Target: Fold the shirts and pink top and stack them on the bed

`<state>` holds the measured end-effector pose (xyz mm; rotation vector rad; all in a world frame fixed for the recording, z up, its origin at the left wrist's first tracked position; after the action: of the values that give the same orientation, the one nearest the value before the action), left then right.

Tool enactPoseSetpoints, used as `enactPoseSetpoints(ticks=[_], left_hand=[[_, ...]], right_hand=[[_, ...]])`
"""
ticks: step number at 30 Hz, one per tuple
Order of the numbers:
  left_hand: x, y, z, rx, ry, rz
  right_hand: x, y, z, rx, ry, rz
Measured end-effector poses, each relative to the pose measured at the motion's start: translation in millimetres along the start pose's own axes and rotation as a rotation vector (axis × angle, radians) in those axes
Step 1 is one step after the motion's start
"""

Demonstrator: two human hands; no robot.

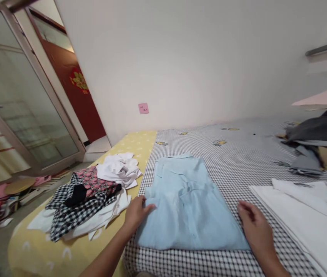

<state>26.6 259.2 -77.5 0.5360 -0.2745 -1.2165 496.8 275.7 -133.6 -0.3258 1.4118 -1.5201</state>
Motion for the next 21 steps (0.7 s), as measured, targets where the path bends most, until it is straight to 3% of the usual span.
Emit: enactPoseSetpoints(ticks=[3,8,10,16,21], left_hand=[[5,12,4.4,0.007,0.035,0.027],[11,44,18.9,0.164,0.059,-0.128],[5,51,16.1,0.254,0.028,-0.145],[-27,31,-32.5,0.295,-0.104,0.061],[-29,18,-43.1,0.189,-0.020,0.072]], right_hand=[[2,0,-9,-0.024,-0.118,-0.038],[5,2,-8,-0.061,-0.126,-0.145],[5,3,-7,-0.065,-0.126,-0.152],[3,-2,-8,-0.029,-0.150,-0.085],[2,-8,-7,-0.015,-0.137,-0.055]])
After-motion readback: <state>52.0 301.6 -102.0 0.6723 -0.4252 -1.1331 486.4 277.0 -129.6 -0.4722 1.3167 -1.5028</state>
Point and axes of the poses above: each hand's wrist, its own x-axis away from the middle knuckle, its own z-axis out of the back of the hand, y = z × x, the point moved 9 cm from there along -x, towards the middle knuckle, and after that the axes turned 3 degrees about z, right-handed, at the moved point
